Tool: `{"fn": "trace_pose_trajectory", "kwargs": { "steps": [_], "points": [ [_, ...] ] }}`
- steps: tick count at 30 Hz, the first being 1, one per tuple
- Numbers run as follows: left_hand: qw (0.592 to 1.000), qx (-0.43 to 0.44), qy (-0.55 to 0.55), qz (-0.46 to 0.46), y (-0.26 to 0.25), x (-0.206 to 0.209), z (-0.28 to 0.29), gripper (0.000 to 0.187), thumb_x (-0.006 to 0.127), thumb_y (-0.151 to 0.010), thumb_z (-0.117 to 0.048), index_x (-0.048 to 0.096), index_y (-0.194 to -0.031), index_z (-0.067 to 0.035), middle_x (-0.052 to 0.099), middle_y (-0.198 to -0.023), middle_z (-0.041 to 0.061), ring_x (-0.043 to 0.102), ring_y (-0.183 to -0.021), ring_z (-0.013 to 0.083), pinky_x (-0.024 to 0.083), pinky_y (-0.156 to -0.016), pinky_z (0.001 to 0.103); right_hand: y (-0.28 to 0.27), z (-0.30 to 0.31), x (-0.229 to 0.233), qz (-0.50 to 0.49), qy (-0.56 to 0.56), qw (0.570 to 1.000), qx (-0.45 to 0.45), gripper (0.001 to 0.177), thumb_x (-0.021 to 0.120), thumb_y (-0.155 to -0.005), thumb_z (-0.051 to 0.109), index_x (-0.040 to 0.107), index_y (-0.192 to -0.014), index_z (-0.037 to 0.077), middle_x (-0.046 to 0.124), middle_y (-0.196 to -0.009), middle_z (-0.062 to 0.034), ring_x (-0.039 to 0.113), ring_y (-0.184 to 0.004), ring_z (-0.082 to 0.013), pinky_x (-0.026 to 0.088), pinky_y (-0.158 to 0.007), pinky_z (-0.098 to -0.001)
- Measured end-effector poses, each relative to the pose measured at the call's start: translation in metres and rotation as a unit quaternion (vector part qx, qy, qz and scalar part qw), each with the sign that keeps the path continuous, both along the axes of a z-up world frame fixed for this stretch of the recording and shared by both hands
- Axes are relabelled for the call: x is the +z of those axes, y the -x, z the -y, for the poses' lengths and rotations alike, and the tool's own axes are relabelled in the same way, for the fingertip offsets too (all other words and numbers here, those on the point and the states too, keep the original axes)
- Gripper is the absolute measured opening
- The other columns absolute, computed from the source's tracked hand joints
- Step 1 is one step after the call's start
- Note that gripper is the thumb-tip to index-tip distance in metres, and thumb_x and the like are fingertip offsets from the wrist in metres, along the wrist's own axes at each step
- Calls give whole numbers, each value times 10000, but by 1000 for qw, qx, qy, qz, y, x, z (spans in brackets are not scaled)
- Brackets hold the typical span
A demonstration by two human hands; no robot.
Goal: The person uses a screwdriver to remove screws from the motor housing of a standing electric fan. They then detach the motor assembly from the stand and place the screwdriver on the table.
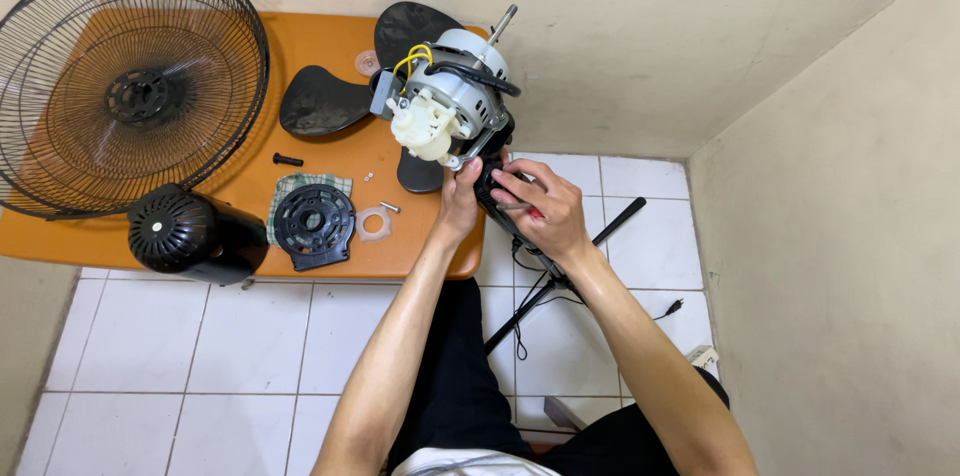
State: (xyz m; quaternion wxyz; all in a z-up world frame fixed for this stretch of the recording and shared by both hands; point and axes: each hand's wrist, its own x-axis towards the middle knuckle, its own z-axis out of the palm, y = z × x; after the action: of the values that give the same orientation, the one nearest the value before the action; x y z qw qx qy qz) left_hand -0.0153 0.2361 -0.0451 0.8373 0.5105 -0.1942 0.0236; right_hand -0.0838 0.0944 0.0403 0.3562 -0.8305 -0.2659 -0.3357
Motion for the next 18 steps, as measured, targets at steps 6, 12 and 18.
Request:
{"fn": "trace_pose_trajectory", "kwargs": {
  "steps": [6, 12, 18],
  "points": [
    [1000, -9, -3, -3, 3, 3, -2, 510, 535, -1001, -483, 624, -1141, -1, 651, -1037, 66, 611, -975, 171, 494, -910, 321, -4, 7, 14, 83, 95, 992, -5, 273, 865, -849, 163, 740, -1091, 149, 703, -1091, -10, 679, -753, -210, 557, -667, -329],
    [1000, -8, 2, -5, 0, -8, 1, 525, 542, -1009, -484, 632, -1164, 9, 650, -1057, 68, 605, -975, 174, 490, -892, 332, -12, 14, 25, 83, 174, 981, -3, 221, 861, -807, 178, 729, -981, 147, 715, -1040, -19, 619, -663, -208, 519, -598, -331],
    [1000, 2, 1, -31, -4, -28, 4, 535, 572, -1006, -462, 596, -1276, 0, 650, -1195, 91, 603, -1111, 196, 468, -1015, 349, -19, 19, 28, 90, 185, 978, 27, 212, 825, -807, 153, 692, -972, 139, 689, -1034, -19, 640, -721, -216, 528, -638, -343]
  ]
}}
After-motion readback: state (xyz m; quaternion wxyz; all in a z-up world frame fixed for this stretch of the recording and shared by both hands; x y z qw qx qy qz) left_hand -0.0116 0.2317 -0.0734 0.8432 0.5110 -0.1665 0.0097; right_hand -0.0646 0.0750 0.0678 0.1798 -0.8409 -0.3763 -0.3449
